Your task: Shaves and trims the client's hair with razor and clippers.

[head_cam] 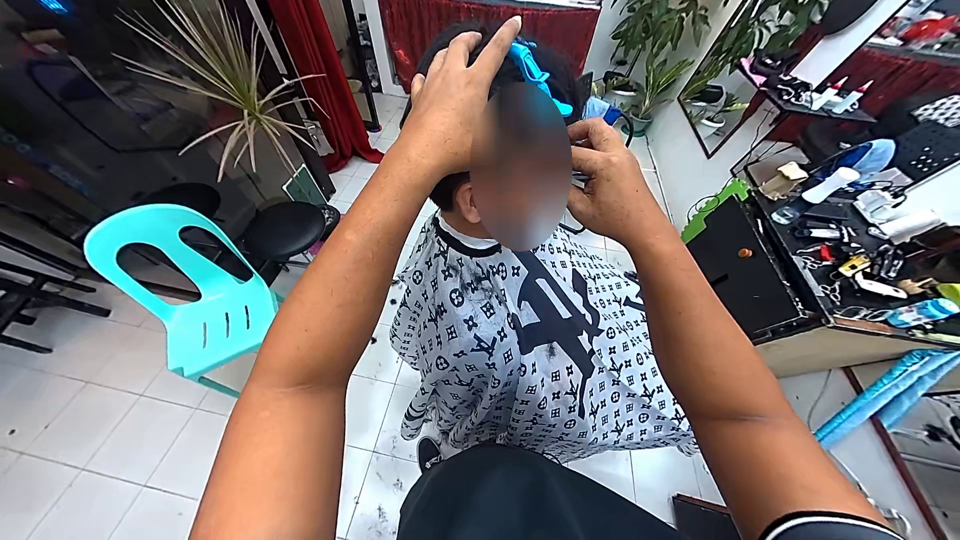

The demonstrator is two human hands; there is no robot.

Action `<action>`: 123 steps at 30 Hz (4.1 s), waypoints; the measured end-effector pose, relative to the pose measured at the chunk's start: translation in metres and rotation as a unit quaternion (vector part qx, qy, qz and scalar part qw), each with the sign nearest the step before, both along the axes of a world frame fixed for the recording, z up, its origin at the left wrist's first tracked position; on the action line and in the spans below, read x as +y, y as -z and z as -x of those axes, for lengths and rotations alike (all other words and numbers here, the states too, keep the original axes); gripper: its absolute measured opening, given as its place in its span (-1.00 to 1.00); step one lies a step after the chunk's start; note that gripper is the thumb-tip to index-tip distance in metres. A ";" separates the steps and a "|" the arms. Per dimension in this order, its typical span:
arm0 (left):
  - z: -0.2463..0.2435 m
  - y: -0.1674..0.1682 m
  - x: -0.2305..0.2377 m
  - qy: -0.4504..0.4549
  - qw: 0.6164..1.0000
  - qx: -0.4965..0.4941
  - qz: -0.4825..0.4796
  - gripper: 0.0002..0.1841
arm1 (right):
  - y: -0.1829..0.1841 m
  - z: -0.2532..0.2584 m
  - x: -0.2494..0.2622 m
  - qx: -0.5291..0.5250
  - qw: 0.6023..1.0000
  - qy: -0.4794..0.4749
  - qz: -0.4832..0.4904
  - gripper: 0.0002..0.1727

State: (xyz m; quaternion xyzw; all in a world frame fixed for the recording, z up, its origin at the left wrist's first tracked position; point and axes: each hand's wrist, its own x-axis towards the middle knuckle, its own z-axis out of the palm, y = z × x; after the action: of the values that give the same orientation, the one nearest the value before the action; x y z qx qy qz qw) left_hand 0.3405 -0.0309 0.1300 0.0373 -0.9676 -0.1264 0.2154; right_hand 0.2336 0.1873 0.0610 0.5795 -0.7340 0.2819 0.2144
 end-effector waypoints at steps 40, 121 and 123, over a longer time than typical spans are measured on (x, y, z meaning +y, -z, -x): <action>0.001 0.000 0.001 -0.001 1.000 0.003 0.001 0.31 | -0.005 -0.001 0.001 -0.013 1.000 0.004 -0.009 -0.80; -0.006 0.210 -0.103 0.174 0.901 0.148 -0.368 0.47 | 0.045 -0.192 -0.018 -0.100 0.968 0.228 0.009 -0.66; -0.022 0.215 -0.108 0.170 0.858 0.226 -0.428 0.28 | 0.011 -0.187 -0.016 -0.049 0.969 0.228 -0.081 -0.61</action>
State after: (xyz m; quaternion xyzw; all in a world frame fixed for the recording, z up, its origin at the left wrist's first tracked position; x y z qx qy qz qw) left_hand 0.3627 -0.1388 -0.0846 -0.0688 -0.7339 -0.5679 0.3663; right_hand 0.4206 0.1715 0.0500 0.3976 -0.8769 0.1926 0.1892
